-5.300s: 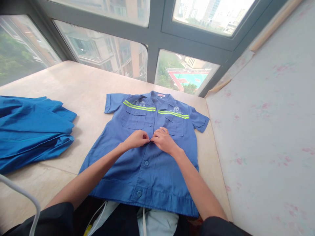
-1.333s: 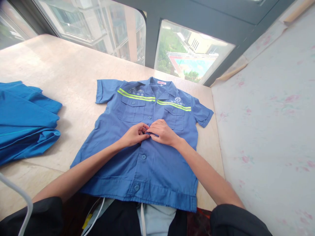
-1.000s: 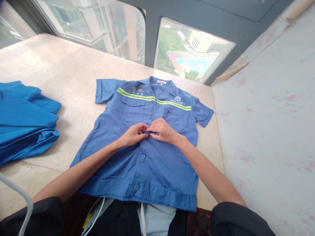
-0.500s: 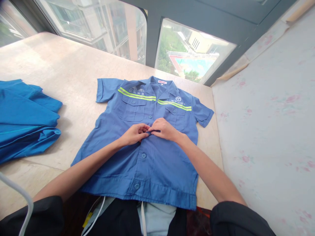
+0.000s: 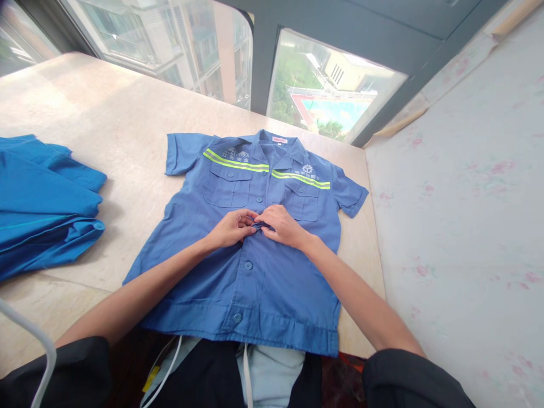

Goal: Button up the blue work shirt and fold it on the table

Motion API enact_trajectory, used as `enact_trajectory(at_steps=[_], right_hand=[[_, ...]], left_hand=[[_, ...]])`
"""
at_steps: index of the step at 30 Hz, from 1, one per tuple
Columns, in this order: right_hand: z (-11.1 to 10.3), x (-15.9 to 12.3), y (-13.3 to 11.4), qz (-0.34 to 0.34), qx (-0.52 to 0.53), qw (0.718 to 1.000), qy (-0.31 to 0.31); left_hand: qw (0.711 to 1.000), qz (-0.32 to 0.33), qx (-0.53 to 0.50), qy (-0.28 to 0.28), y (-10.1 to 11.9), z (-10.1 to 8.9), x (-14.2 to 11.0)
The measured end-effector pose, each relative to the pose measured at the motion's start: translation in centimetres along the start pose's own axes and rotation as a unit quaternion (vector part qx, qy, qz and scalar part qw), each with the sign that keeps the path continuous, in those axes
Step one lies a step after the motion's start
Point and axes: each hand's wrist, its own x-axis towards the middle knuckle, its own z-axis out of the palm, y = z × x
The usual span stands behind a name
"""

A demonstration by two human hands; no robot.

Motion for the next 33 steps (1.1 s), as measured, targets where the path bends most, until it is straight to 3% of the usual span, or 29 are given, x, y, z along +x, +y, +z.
enact_trajectory(at_steps=[7,18,26,33], right_hand=[[0.3,0.0,-0.3,-0.005,-0.033,0.999,-0.007],[-1.1,0.9,-0.6,-0.059,-0.073,0.994,-0.063],[-0.4,0.7,0.0,-0.028,-0.01,0.999,-0.02],[-0.3,0.4,0.4,-0.015,0.021,1.0,-0.016]], left_hand=[[0.995,0.034,0.063,0.068,-0.1,0.5,-0.6],[0.998,0.019,0.021,0.048,-0.2,0.3,-0.3],[0.999,0.029,0.01,0.043,-0.5,0.3,-0.3],[0.987,0.09,0.115,0.071,0.0,0.4,-0.9]])
